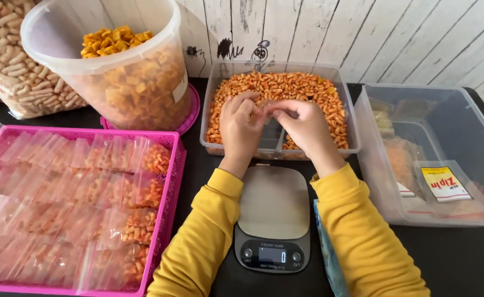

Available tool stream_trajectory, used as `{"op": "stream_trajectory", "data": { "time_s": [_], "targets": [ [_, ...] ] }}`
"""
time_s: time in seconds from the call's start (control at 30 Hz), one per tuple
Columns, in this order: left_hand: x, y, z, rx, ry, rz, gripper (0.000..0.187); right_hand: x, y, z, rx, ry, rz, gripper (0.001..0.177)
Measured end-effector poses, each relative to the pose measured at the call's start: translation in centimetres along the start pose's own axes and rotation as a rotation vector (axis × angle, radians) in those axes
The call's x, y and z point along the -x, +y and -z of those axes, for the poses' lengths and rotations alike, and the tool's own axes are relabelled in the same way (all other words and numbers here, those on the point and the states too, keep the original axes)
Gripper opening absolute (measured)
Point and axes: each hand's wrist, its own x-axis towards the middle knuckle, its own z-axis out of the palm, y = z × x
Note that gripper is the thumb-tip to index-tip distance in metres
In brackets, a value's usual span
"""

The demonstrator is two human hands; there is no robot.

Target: The person is portioning snacks into small plastic bags, weighing each bag on a digital scale to ensure a specific weight, and then placing the filled bags into a pink tray.

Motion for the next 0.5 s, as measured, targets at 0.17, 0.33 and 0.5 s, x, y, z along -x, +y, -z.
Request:
{"op": "stream_trajectory", "data": {
  "time_s": [0.17, 0.33, 0.5],
  "targets": [
    [-1.0, 0.6, 1.8, 0.005, -0.236, -0.013, 0.057, -2.1, 1.3, -1.1, 0.043, -0.052, -0.053, 0.021],
    [-1.1, -0.7, 1.6, 0.082, -0.465, -0.021, 0.098, -2.7, 0.7, -0.6, 0.102, -0.152, -0.112, 0.024],
    [-0.2, -2.5, 0.4, 0.259, -0.243, 0.088, 0.061, -3.1, 1.5, 2.2, 0.200, -0.225, -0.076, 0.031]
  ]
}}
